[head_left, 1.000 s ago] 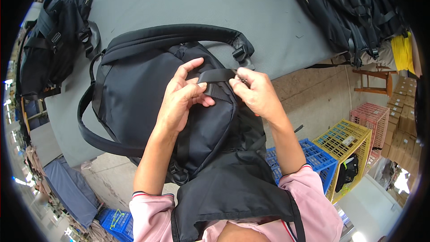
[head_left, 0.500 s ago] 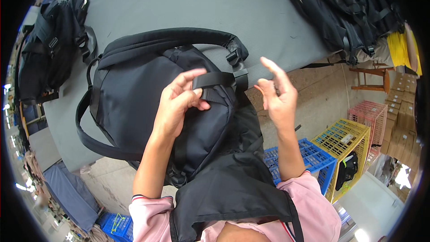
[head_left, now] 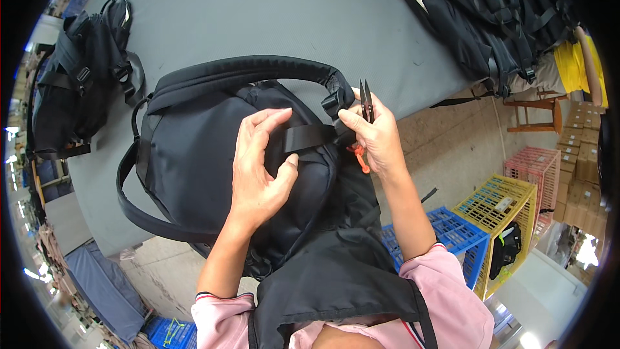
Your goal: Inspecting and trimming loose threads on backpack components using small snips.
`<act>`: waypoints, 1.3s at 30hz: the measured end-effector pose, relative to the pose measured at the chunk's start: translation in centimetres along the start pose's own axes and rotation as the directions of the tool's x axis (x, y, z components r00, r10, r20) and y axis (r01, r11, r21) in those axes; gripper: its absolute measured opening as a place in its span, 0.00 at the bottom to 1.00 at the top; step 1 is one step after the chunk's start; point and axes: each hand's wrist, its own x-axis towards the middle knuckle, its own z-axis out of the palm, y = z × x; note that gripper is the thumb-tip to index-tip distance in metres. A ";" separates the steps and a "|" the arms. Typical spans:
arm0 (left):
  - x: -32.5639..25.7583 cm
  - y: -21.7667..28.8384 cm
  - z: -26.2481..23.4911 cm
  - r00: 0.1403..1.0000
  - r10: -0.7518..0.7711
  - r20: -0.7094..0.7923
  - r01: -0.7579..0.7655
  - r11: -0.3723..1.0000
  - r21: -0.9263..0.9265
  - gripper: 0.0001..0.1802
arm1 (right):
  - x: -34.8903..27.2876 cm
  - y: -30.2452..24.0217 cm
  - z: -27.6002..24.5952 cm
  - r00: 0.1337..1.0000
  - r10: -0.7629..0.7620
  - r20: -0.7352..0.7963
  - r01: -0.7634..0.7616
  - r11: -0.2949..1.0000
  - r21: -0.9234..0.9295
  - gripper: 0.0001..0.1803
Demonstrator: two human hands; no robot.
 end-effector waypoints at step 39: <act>1.5 -0.5 0.9 0.932 -0.024 0.362 0.126 0.957 -0.260 0.22 | -5.4 -2.5 1.7 0.831 -0.455 0.320 0.556 0.687 -0.467 0.10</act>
